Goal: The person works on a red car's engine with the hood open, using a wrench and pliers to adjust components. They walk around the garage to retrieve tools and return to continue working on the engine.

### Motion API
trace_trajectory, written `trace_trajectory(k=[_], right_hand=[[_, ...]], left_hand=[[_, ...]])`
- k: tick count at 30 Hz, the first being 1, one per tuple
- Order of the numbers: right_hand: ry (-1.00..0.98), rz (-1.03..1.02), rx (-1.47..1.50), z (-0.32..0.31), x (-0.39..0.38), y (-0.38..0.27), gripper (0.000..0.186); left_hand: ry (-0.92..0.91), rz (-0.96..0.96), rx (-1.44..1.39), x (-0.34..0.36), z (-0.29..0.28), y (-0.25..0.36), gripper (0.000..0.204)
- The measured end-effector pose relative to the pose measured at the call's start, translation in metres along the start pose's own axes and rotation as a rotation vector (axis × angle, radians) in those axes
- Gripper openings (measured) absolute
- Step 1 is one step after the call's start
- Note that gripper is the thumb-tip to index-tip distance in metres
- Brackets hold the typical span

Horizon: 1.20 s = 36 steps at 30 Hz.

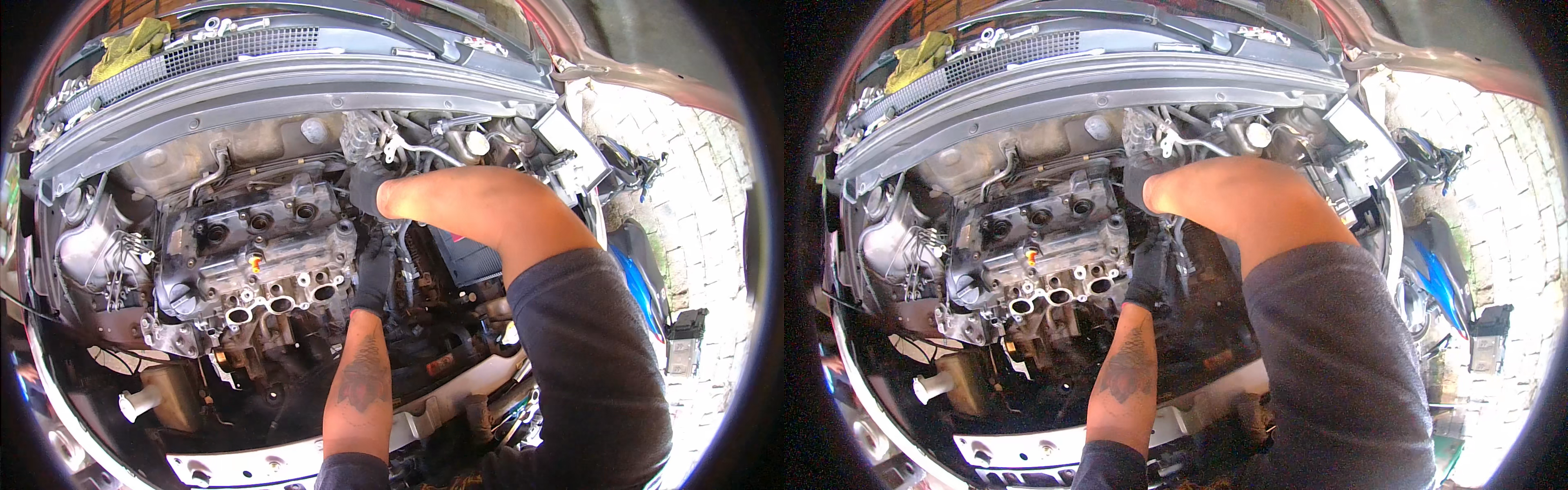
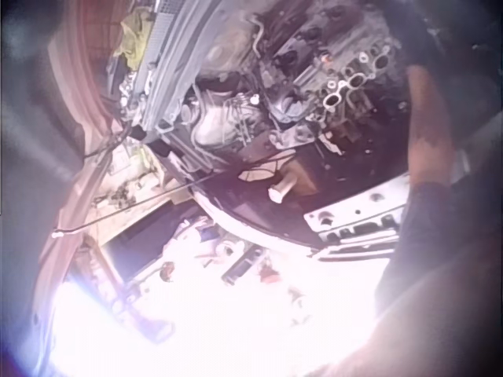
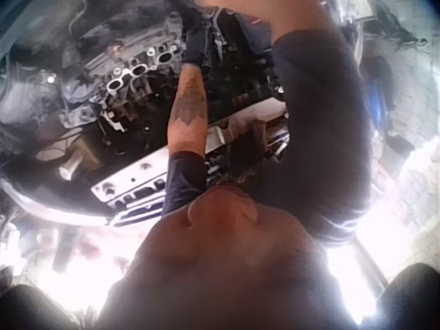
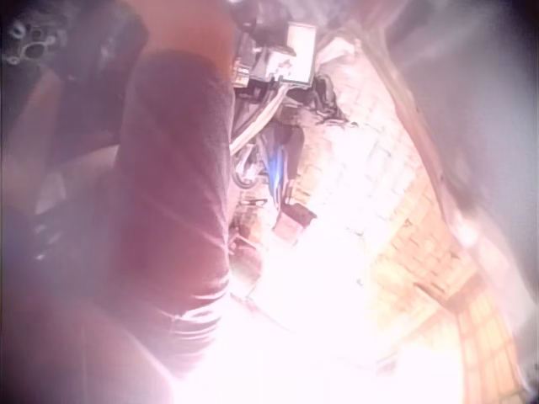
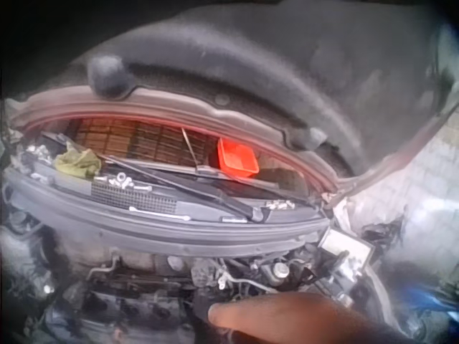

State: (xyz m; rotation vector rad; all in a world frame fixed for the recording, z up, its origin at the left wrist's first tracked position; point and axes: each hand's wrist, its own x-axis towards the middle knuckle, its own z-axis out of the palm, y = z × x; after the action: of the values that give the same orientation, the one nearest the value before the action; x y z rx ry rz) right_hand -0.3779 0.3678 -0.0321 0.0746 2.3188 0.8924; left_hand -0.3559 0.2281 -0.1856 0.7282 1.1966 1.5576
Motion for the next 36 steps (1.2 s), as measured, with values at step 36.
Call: trace_trajectory(k=[36], right_hand=[[-0.019,0.231,0.615,-0.041,-0.331,0.014,0.07]], left_hand=[[-0.146,0.106,0.642,-0.144,0.0,0.226,0.071]])
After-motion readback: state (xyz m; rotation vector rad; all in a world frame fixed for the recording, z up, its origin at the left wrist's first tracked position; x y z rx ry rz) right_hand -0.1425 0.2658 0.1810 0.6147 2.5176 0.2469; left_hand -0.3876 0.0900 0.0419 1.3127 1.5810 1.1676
